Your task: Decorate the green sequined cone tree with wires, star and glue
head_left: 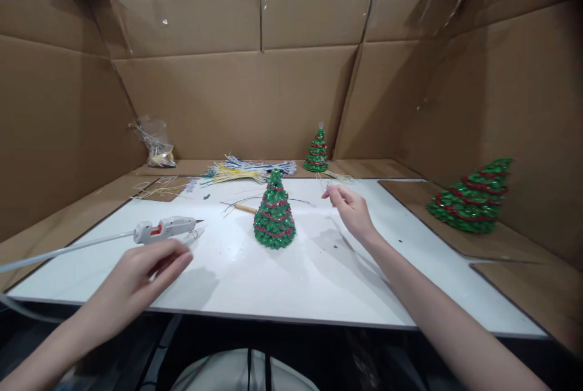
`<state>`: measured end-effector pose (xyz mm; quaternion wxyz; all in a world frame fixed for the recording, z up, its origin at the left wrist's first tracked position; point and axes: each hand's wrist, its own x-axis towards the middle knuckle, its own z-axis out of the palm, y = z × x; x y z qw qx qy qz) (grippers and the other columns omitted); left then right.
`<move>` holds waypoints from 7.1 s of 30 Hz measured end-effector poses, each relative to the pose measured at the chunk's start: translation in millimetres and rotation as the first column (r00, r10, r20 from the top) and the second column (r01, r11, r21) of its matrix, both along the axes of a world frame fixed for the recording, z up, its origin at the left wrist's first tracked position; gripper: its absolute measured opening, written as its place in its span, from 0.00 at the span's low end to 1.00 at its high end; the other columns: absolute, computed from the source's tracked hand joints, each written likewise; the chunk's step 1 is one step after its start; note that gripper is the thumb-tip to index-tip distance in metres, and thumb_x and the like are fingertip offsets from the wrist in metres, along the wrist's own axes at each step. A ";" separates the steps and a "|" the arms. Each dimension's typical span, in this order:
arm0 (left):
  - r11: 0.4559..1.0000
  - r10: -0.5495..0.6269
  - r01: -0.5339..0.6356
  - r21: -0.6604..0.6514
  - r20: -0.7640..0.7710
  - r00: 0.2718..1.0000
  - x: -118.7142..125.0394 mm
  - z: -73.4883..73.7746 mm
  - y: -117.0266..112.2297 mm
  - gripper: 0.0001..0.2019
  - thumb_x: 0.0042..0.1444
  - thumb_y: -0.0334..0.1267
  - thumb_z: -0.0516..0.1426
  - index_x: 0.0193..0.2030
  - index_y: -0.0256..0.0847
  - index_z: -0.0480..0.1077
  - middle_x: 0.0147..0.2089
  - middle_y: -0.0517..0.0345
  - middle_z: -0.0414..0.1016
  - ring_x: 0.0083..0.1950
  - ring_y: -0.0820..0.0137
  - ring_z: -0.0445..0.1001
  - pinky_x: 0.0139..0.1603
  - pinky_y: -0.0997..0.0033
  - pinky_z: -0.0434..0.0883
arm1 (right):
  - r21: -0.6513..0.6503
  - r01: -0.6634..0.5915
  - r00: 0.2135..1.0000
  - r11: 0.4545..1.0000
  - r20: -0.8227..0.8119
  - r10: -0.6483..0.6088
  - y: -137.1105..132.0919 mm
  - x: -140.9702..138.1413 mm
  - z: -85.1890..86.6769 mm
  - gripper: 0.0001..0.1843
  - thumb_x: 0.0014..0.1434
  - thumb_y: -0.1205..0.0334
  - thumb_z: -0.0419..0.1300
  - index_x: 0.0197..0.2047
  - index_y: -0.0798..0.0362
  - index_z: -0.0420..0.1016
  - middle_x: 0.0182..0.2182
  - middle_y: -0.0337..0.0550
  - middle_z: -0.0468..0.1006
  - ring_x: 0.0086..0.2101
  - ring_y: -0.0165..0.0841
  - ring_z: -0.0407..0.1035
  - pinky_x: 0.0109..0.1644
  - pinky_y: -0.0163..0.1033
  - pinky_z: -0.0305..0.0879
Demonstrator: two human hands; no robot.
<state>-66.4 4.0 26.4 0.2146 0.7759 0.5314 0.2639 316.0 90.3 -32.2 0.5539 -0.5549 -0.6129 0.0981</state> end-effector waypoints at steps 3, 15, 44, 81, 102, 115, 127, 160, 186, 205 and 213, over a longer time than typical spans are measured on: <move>0.986 -0.086 0.091 0.137 -0.045 0.995 43.4 6.3 32.8 0.16 0.60 0.50 0.49 0.37 0.40 0.71 0.31 0.58 0.72 0.32 0.69 0.67 0.30 0.74 0.61 | 0.006 0.002 1.000 1.000 0.018 -0.002 -0.1 -0.6 -2.8 0.27 0.60 0.41 0.49 0.26 0.54 0.73 0.19 0.38 0.64 0.23 0.30 0.58 0.28 0.36 0.54; 0.908 -0.328 0.330 0.258 -0.053 0.943 152.9 -26.5 215.4 0.11 0.57 0.40 0.57 0.33 0.32 0.72 0.33 0.55 0.73 0.37 0.68 0.72 0.39 0.69 0.69 | 0.018 0.041 0.999 0.999 -0.007 -0.040 -1.0 -2.7 -1.4 0.25 0.61 0.45 0.49 0.25 0.54 0.72 0.18 0.36 0.61 0.22 0.30 0.57 0.28 0.36 0.53; 0.713 -0.701 0.692 0.109 0.107 0.705 229.8 -36.0 265.8 0.08 0.50 0.34 0.62 0.27 0.34 0.68 0.24 0.63 0.71 0.26 0.75 0.69 0.31 0.74 0.67 | -0.032 -0.032 0.997 0.999 -0.076 0.030 -4.1 -6.3 -3.8 0.22 0.61 0.48 0.51 0.24 0.54 0.71 0.18 0.35 0.60 0.22 0.29 0.55 0.28 0.35 0.51; 0.671 -0.555 0.301 0.678 0.190 0.809 122.7 0.4 62.8 0.03 0.60 0.32 0.56 0.38 0.43 0.71 0.30 0.58 0.70 0.31 0.71 0.67 0.31 0.70 0.65 | 0.157 -0.692 0.698 0.705 -0.105 0.708 -38.3 -53.5 12.2 0.22 0.64 0.56 0.51 0.21 0.54 0.70 0.18 0.39 0.66 0.23 0.30 0.59 0.28 0.38 0.53; 0.733 -0.564 0.387 0.559 0.182 0.806 123.8 -9.9 60.1 0.05 0.59 0.29 0.56 0.32 0.41 0.69 0.29 0.60 0.71 0.31 0.72 0.66 0.31 0.71 0.63 | 0.090 -0.782 0.594 0.617 -0.197 0.780 -40.9 -51.9 10.4 0.24 0.63 0.54 0.52 0.17 0.54 0.65 0.17 0.39 0.63 0.21 0.30 0.58 0.27 0.38 0.50; 0.739 -0.544 0.372 0.562 0.172 0.821 123.6 -12.9 60.4 0.04 0.60 0.31 0.56 0.34 0.41 0.70 0.29 0.60 0.71 0.31 0.72 0.66 0.34 0.71 0.64 | 0.016 -0.788 0.583 0.615 -0.301 0.755 -39.7 -52.9 8.5 0.24 0.61 0.51 0.54 0.18 0.55 0.66 0.17 0.39 0.64 0.21 0.29 0.58 0.25 0.37 0.50; 0.797 -0.535 0.443 0.412 0.139 0.833 124.1 -12.8 58.6 0.06 0.60 0.33 0.54 0.32 0.41 0.70 0.27 0.60 0.70 0.29 0.73 0.66 0.30 0.73 0.64 | -0.026 -0.771 0.626 0.636 -0.208 0.751 -38.4 -51.3 8.3 0.24 0.62 0.52 0.54 0.18 0.54 0.67 0.17 0.38 0.64 0.22 0.29 0.59 0.27 0.37 0.52; 0.878 -0.475 0.466 0.108 0.311 0.823 126.3 -9.2 58.8 0.07 0.57 0.32 0.55 0.29 0.35 0.70 0.27 0.60 0.71 0.28 0.77 0.66 0.28 0.81 0.64 | 0.013 -0.729 0.684 0.684 0.015 0.729 -40.0 -57.3 13.2 0.21 0.63 0.60 0.52 0.19 0.55 0.65 0.17 0.38 0.65 0.20 0.26 0.59 0.27 0.34 0.55; 0.866 -0.491 0.489 0.104 0.360 0.793 125.3 -10.2 59.5 0.07 0.56 0.31 0.55 0.28 0.33 0.69 0.25 0.62 0.68 0.26 0.80 0.62 0.25 0.83 0.60 | 0.012 -0.703 0.710 0.711 0.049 0.702 -40.2 -59.4 12.3 0.20 0.63 0.61 0.51 0.20 0.55 0.64 0.18 0.37 0.64 0.21 0.25 0.57 0.27 0.33 0.54; 0.872 -0.480 0.483 0.082 0.345 0.807 126.0 -8.4 59.9 0.08 0.57 0.34 0.55 0.28 0.34 0.69 0.25 0.61 0.68 0.26 0.78 0.63 0.25 0.81 0.62 | 0.004 -0.693 0.719 0.721 0.064 0.692 -40.6 -60.1 13.1 0.21 0.64 0.58 0.51 0.20 0.54 0.63 0.18 0.38 0.64 0.21 0.27 0.58 0.26 0.34 0.54; 0.871 -0.483 0.485 0.085 0.339 0.808 125.8 -7.0 59.3 0.08 0.57 0.33 0.55 0.28 0.34 0.68 0.24 0.62 0.67 0.25 0.79 0.62 0.25 0.82 0.61 | 0.000 -0.699 0.715 0.716 0.048 0.698 -40.0 -59.6 11.6 0.21 0.64 0.58 0.51 0.20 0.54 0.63 0.18 0.37 0.63 0.21 0.26 0.57 0.27 0.34 0.54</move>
